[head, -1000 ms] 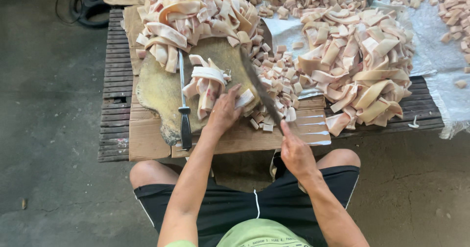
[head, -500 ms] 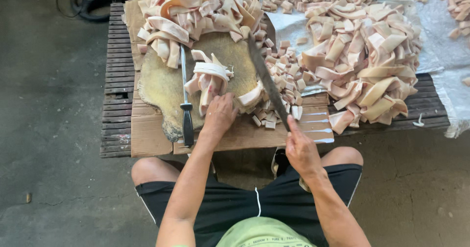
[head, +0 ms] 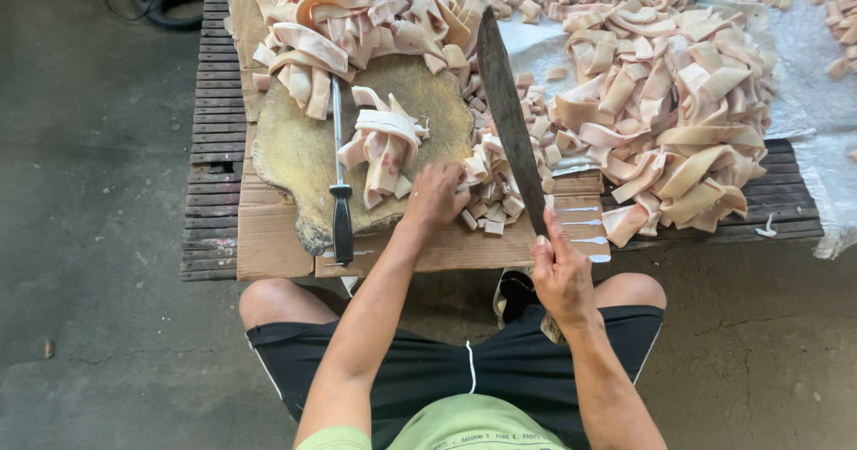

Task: The person sits cross-legged on the floor and uses a large knife to chop strips of pale meat into small cubes on a wooden cutting board. The chopped pieces are pushed aside and accumulate on a white sheet next to the board.

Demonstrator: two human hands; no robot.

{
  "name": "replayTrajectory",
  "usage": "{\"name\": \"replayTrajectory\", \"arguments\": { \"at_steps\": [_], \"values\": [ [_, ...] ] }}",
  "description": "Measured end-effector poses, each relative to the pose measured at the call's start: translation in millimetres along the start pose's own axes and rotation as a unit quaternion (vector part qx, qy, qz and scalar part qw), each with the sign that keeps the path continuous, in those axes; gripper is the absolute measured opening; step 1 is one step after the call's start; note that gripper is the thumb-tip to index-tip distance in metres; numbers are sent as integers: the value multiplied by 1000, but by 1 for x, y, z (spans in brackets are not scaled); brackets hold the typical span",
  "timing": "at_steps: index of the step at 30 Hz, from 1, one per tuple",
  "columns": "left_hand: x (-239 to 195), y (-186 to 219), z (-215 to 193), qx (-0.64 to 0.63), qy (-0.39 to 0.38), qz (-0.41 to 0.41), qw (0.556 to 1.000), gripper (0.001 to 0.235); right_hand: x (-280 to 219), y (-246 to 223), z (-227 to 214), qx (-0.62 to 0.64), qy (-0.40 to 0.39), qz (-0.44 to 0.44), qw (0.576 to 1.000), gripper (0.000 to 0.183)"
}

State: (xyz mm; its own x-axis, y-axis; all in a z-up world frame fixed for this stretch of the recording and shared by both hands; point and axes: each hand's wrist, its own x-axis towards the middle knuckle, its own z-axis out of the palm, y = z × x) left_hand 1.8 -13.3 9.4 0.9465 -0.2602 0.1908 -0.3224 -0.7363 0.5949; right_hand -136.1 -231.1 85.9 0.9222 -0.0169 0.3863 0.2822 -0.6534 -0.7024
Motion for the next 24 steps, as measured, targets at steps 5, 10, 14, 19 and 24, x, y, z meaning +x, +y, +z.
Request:
{"name": "replayTrajectory", "arguments": {
  "at_steps": [5, 10, 14, 19, 24],
  "values": [
    [-8, -19, -21, 46, 3, 28, 999, 27, -16, 10, 7, -26, -93, 129, 987, 56],
    [-13, -15, -38, 34, 37, 99, 994, 26, -32, 10, 16, -20, -78, 16, 997, 59],
    [-16, -13, -43, 33, 30, 128, 991, 31, -36, 16, 16, -30, -119, 17, 992, 60],
    [-19, -16, -43, -18, 32, 89, 995, 21, -34, 9, 4, -60, -95, 54, 992, 61],
    [-20, -20, -39, -110, 36, 40, 993, 17, -28, -3, -12, -59, -74, 45, 994, 61]
  ]
}}
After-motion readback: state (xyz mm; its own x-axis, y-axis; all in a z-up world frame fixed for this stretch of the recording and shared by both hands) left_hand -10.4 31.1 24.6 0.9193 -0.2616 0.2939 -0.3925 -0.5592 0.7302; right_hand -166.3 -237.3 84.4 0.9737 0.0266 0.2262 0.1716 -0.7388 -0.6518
